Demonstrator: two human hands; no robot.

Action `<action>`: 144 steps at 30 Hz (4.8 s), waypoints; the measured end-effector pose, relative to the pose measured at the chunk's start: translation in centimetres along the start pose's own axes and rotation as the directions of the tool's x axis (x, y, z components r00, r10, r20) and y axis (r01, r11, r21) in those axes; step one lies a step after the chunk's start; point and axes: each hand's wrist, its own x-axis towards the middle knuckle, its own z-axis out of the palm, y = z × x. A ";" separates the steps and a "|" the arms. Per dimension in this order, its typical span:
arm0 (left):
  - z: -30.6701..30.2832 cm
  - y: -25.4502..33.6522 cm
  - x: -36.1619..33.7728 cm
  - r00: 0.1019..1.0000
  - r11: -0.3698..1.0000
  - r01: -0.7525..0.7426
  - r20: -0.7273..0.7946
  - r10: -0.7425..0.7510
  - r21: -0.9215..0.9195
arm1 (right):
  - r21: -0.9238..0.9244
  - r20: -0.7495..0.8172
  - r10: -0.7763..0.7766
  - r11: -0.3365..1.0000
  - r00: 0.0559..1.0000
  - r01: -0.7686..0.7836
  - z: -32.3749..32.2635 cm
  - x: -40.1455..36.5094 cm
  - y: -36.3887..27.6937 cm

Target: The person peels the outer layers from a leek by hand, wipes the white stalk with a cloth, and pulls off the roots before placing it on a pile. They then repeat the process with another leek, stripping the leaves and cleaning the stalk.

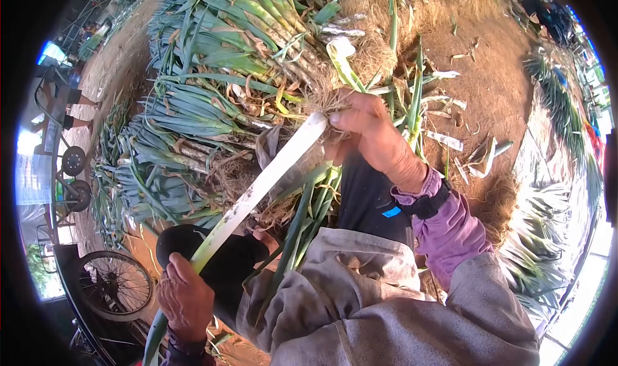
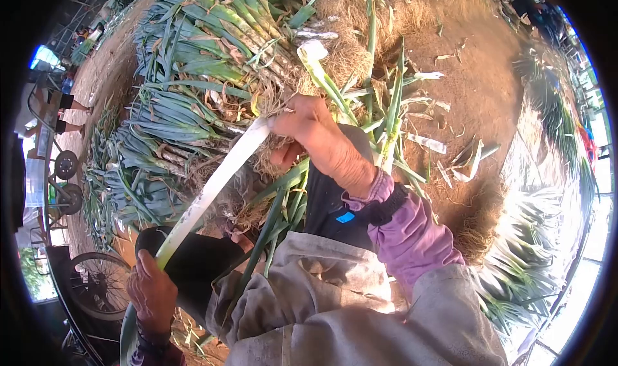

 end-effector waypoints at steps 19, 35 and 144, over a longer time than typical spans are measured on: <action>-2.6 -0.8 1.3 0.978 0.915 -0.065 -0.159 0.138 0.399 | -0.069 -0.182 0.099 0.991 0.978 -0.113 4.7 -0.8 -5.4; -2.9 -1.7 2.0 0.973 0.905 -0.070 -0.173 0.155 0.419 | -0.094 -0.141 0.095 0.990 0.986 -0.109 3.5 0.8 -3.5; -1.5 -1.7 1.5 0.372 0.301 0.719 0.713 0.595 -0.626 | -0.586 -0.130 -0.358 0.780 0.925 0.219 5.1 2.5 2.0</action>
